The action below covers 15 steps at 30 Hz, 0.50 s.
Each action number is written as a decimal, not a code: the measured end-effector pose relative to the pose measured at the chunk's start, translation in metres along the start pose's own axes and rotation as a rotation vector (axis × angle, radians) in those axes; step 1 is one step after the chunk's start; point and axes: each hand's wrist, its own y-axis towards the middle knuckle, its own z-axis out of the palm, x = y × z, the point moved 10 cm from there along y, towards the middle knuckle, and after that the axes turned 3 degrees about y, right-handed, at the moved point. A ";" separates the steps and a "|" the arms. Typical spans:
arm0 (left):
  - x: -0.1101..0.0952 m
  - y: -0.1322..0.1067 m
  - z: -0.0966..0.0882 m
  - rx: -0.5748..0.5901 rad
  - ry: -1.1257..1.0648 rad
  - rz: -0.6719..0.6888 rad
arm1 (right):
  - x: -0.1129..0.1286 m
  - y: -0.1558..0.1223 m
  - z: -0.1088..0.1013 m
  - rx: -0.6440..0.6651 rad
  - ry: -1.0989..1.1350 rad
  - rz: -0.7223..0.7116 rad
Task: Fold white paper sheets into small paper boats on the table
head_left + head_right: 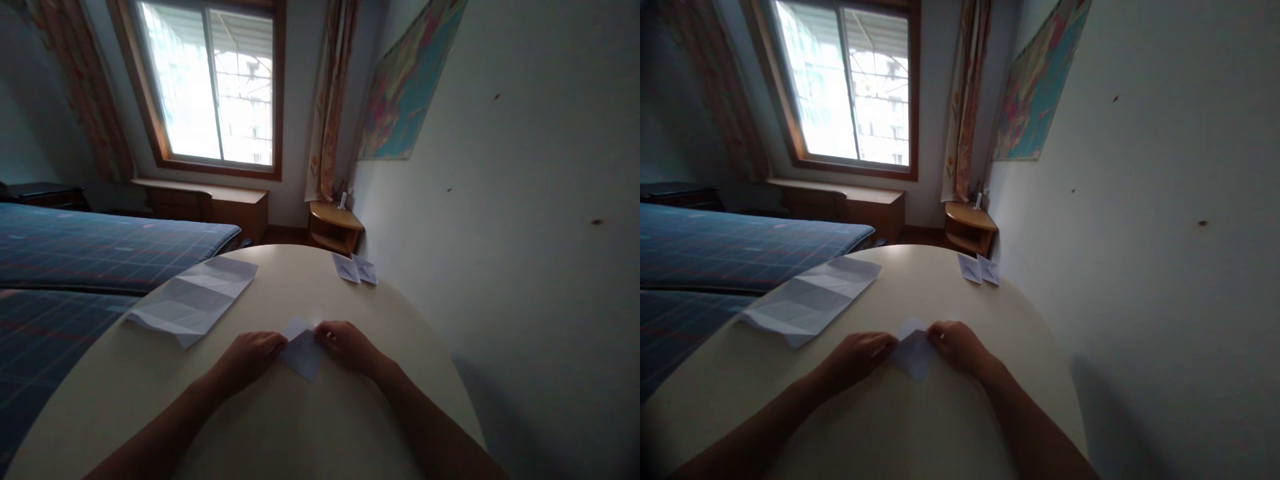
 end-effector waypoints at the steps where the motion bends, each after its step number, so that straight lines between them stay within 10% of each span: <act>1: 0.002 0.000 0.000 0.003 -0.020 -0.021 | -0.005 0.000 -0.001 -0.013 0.031 0.032; 15: 0.007 0.002 -0.006 -0.091 0.011 -0.228 | -0.021 0.008 0.001 -0.197 0.094 0.066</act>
